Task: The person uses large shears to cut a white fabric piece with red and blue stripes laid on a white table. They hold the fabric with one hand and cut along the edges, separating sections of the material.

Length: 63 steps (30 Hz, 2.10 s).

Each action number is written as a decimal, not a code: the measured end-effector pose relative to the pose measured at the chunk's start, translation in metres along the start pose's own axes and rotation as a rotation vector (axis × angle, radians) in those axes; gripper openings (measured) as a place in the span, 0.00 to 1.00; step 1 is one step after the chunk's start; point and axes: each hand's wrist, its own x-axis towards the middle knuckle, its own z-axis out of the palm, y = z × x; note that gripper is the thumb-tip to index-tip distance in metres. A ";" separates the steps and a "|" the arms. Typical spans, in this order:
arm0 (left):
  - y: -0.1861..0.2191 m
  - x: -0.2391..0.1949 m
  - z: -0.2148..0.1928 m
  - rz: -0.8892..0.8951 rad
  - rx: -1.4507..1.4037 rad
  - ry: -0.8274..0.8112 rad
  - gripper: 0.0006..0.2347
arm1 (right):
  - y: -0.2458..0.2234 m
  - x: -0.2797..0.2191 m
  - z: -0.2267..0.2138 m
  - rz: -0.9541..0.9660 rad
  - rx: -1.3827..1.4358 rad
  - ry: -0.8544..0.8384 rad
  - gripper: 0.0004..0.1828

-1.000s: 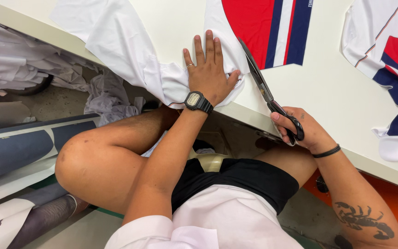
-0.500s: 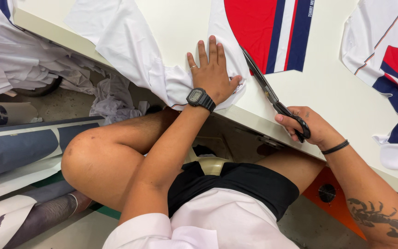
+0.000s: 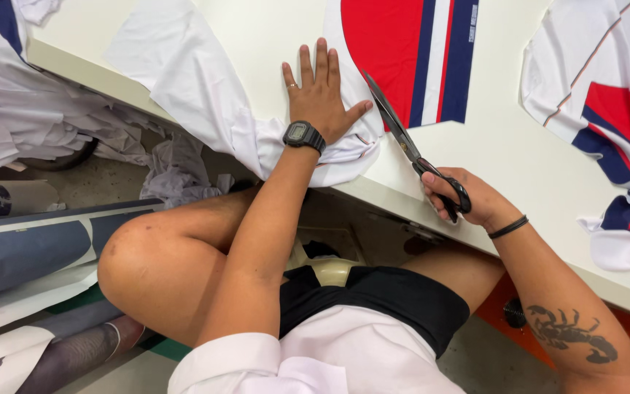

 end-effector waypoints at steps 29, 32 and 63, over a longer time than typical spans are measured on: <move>0.000 0.007 -0.001 -0.016 0.022 -0.009 0.49 | -0.022 0.010 0.017 -0.017 0.158 0.001 0.25; 0.000 0.007 -0.001 -0.014 0.014 -0.005 0.49 | -0.023 0.010 0.020 -0.012 0.142 0.013 0.25; -0.013 0.003 0.000 0.036 -0.015 0.030 0.40 | -0.026 0.054 0.007 0.010 0.223 -0.030 0.29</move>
